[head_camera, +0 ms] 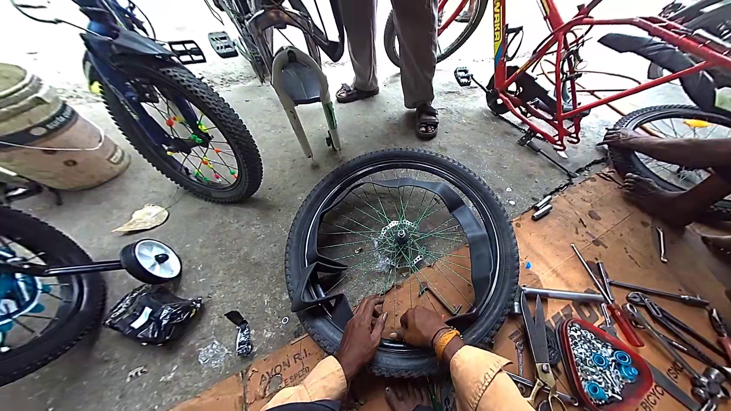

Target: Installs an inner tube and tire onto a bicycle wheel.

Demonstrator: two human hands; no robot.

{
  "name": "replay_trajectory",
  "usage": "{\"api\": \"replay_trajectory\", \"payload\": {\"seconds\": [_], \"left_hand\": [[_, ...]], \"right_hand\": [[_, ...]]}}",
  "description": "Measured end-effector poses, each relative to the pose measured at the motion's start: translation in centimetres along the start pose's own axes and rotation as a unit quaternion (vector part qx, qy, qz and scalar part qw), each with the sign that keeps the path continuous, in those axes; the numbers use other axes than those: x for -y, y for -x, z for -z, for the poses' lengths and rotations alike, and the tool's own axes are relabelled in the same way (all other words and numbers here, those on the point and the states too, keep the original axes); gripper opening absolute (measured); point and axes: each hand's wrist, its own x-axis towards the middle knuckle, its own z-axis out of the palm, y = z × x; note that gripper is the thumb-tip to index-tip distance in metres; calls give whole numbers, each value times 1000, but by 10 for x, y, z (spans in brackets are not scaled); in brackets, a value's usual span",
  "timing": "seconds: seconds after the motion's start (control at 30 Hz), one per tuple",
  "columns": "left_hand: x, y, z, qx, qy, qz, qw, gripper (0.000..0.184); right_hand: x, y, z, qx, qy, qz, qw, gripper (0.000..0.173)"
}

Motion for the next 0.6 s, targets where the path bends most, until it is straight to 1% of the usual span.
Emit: {"api": "replay_trajectory", "payload": {"seconds": [0.07, 0.1, 0.13, 0.2, 0.23, 0.27, 0.33, 0.37, 0.4, 0.47, 0.5, 0.6], "left_hand": [[0, 0, 2, 1, 4, 2, 1000, 39], [0, 0, 2, 2, 5, 2, 1000, 39], [0, 1, 2, 3, 5, 3, 1000, 39], [0, 0, 1, 5, 4, 4, 1000, 40], [0, 0, 1, 6, 5, 4, 1000, 40], [0, -1, 1, 5, 4, 3, 1000, 40], [-1, -1, 1, 2, 4, 0, 1000, 40], [-1, 0, 2, 4, 4, 0, 1000, 40], [-1, 0, 2, 6, 2, 1, 1000, 39], [-1, 0, 1, 5, 2, 0, 1000, 40], [0, 0, 1, 3, 3, 0, 1000, 40], [0, -1, 1, 3, 4, 1, 1000, 40]], "right_hand": [[-6, -1, 3, 13, -26, 45, 999, 38], [-6, 0, 5, 19, -30, 55, 998, 33], [-4, 2, 5, 19, -21, 45, 999, 32], [3, 3, 3, 9, 4, -1, 1000, 45], [3, 3, 2, 5, 5, -8, 1000, 49], [1, 2, 2, 6, -3, 5, 1000, 47], [-6, 0, 4, 16, -19, 47, 999, 33], [-6, -1, 4, 18, -13, 50, 998, 31], [-3, 0, 3, 17, -1, 39, 999, 33], [1, 1, 2, 13, 15, 6, 1000, 48], [0, 1, 2, 13, 7, 8, 1000, 49], [-6, 0, 5, 25, -27, 49, 998, 30]]}}
